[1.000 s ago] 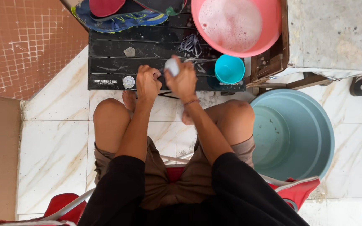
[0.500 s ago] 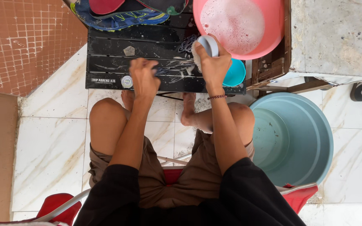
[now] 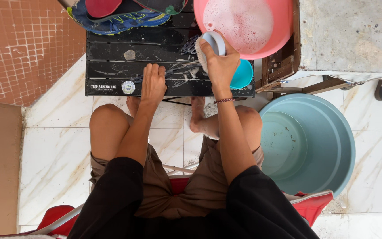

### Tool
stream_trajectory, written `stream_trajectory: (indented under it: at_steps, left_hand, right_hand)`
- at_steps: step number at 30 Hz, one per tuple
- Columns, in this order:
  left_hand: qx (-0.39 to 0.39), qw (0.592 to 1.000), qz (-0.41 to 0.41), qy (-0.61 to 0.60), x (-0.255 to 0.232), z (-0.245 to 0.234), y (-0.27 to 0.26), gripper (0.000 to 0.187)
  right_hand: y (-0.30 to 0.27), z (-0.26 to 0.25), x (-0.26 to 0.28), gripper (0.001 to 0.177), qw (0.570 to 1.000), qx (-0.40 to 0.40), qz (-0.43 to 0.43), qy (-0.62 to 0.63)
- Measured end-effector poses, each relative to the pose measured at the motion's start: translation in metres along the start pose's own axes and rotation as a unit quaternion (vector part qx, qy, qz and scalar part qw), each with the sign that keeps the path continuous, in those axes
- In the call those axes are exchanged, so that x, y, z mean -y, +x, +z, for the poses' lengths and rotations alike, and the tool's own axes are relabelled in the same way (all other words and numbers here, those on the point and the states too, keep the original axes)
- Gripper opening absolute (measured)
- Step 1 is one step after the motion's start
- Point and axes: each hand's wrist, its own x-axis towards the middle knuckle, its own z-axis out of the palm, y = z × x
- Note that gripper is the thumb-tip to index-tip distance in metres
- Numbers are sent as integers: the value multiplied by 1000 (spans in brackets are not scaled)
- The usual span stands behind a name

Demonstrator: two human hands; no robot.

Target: The person sits on a low stool and washes a pair of dark shoelaces. They use a white brush to scrub the laces on a black plastic crate, dipping them into a pink basin filled with soapy water. The person scrubs the laces thoroughly and rinses them in the basin.

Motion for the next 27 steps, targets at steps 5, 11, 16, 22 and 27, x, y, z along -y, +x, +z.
stream_trajectory:
  at_steps: [5,11,16,22,27]
  left_hand:
    - [-17,957,-179,-226,-20,-41,44,19]
    - [-207,817,-298,-448,-26,-105,75,7]
    - [-127,876,-328,-329,18,-106,44,15]
    - [97,927,-102,-348,-2,-112,55,31]
    - [177,899,-104,-387,-21,-105,69,46]
  right_hand:
    - [4,-5,1,44,1000,-1,19,10]
    - [4,-1,1,48,999,-1,35,28]
    - [3,2,-2,42,1000,12,23,3]
    - [-2,13,-5,43,999,32,38,-21]
    - [-2,12,-7,41,998,35,31,-46]
